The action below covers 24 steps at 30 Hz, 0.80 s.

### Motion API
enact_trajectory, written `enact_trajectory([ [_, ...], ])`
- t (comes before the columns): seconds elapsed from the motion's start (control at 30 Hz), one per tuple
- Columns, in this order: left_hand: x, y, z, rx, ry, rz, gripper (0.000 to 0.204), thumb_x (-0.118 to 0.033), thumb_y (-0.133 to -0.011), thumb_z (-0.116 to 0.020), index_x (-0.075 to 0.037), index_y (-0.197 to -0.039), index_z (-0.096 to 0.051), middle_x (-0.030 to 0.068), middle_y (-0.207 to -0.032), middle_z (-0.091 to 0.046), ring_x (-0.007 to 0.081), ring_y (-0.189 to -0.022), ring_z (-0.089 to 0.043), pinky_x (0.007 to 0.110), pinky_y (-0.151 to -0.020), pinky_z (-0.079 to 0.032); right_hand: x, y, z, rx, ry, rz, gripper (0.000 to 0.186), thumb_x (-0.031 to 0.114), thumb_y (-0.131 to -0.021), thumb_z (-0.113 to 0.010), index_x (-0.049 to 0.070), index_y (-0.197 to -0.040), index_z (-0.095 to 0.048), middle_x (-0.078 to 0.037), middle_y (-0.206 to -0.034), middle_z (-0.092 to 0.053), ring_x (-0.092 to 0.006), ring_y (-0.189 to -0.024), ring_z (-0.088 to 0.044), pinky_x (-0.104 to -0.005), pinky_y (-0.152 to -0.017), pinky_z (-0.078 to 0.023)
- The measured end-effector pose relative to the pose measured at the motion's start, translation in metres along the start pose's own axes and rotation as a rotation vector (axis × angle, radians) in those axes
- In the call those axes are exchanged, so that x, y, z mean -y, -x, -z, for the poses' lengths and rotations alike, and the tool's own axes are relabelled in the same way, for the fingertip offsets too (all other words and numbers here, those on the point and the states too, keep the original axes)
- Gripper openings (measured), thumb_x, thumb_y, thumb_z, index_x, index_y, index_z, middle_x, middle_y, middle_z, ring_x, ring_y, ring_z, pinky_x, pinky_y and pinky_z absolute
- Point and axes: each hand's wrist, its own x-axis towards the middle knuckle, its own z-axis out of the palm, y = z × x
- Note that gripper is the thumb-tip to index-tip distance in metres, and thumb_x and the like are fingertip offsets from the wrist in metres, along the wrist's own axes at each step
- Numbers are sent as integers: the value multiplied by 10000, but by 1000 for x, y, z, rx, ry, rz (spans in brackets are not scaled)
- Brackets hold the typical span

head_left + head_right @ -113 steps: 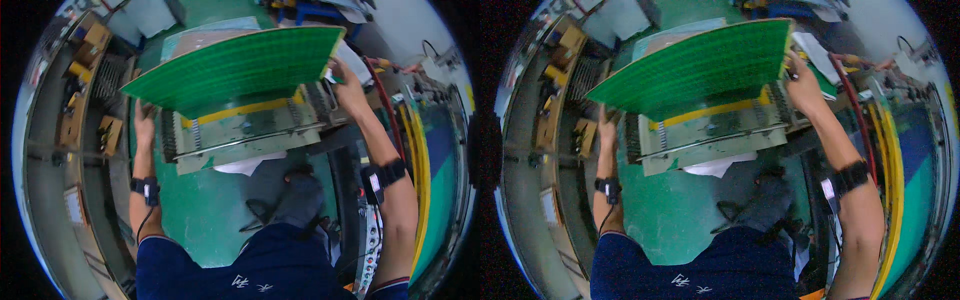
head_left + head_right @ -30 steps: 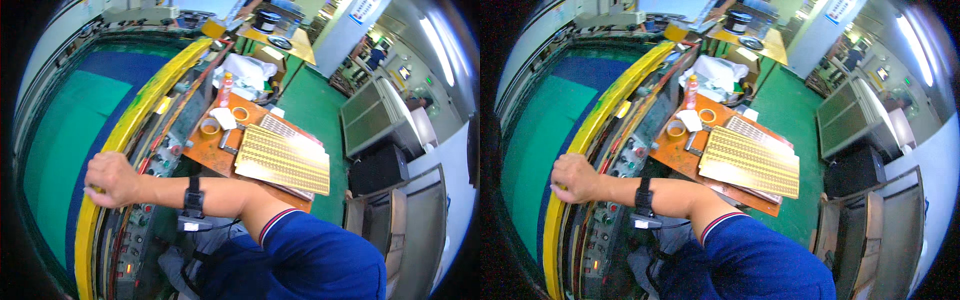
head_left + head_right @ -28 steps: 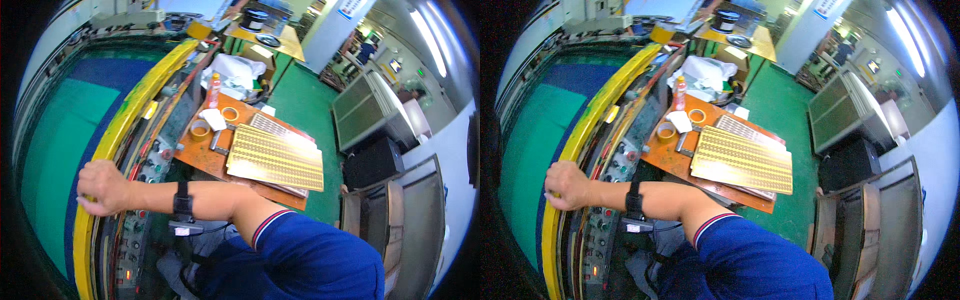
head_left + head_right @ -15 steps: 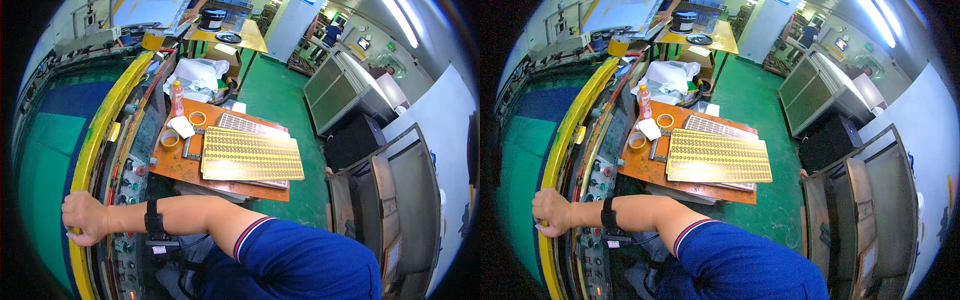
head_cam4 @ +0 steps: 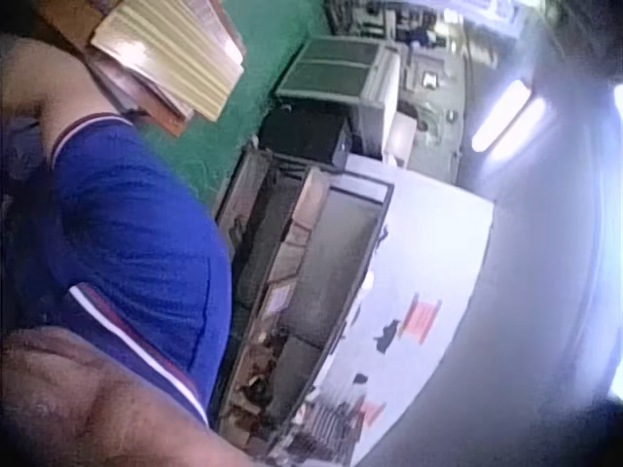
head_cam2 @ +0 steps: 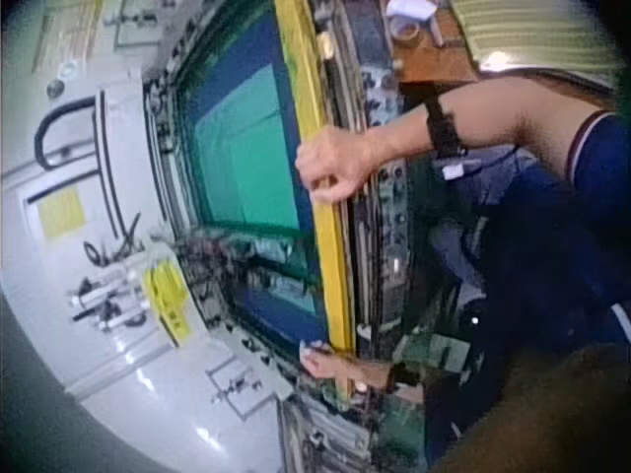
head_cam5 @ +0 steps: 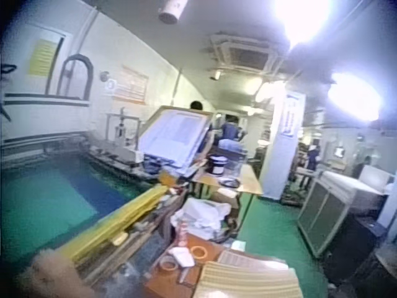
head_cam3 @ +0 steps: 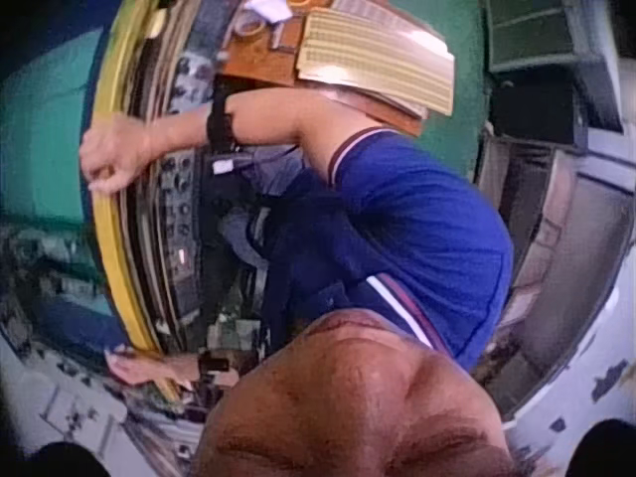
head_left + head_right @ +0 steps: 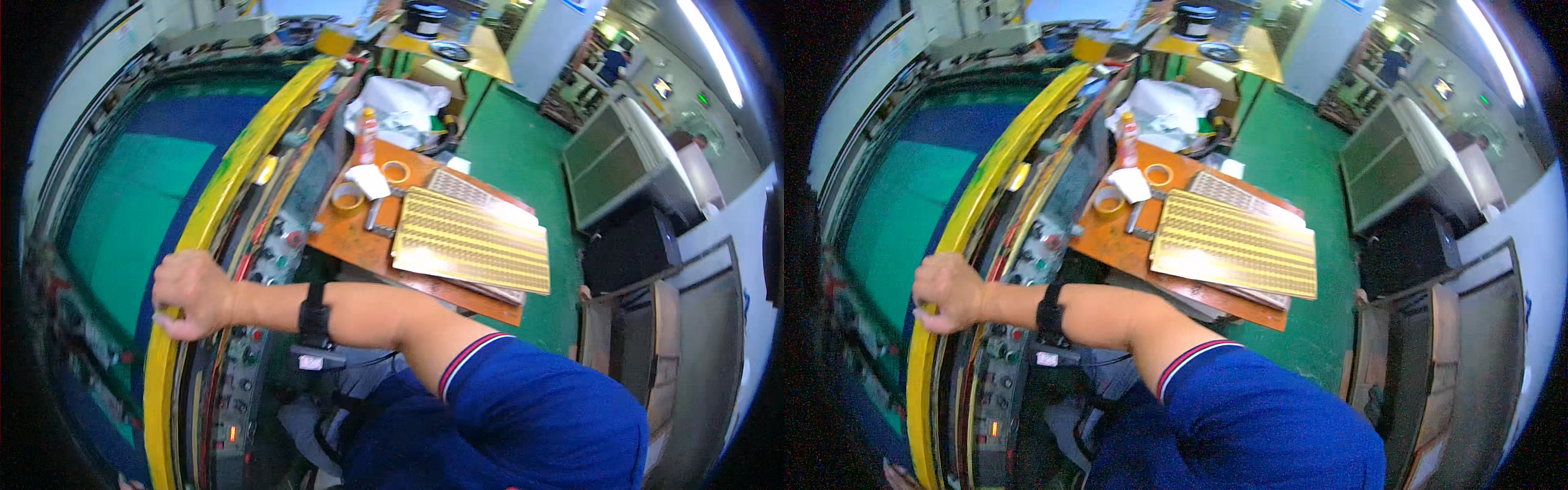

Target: Operating a semi-automatic screen printing machine to process green circuit boards or labeled sheets.

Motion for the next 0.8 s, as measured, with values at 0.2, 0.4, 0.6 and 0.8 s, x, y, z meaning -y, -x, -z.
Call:
enact_trajectory([
  [0.2, 83, -9, 20, 54, 151, 367, 437, -340, -971, -480, -55, -1300, -520, 16, -933, -580, 109, -821, -485, 260, -714, -381, 5, -8, 1, -8, -5, 4, 155, 172, -612, -688, 117, -630, -543, -50, -614, -469, -259, -582, -499, -376, -508, -382],
  [0.4, 17, 0, 0, -47, 4, 368, 339, -282, -991, -462, -53, -1214, -575, -2, -835, -548, 73, -695, -449, 217, -592, -371, 5, -7, 0, 18, -34, -7, 132, 154, -628, -678, 110, -651, -556, -53, -636, -494, -258, -602, -505, -378, -531, -391],
  [0.6, 32, 0, 4, -67, 117, 316, 325, -287, -989, -468, -58, -1180, -598, -46, -767, -482, 42, -608, -339, 215, -532, -276, 10, -1, 14, 186, -28, 78, 147, 137, -665, -681, 114, -793, -612, -33, -802, -543, -236, -748, -530, -367, -642, -401],
  [0.8, 22, 7, 3, -15, 132, 162, 244, -217, -964, -509, -50, -1086, -638, -27, -811, -575, 44, -695, -475, 180, -588, -354, 9, 6, 21, 329, 30, 145, 285, 91, -656, -682, 102, -940, -658, -63, -884, -585, -252, -789, -559, -382, -686, -420],
])
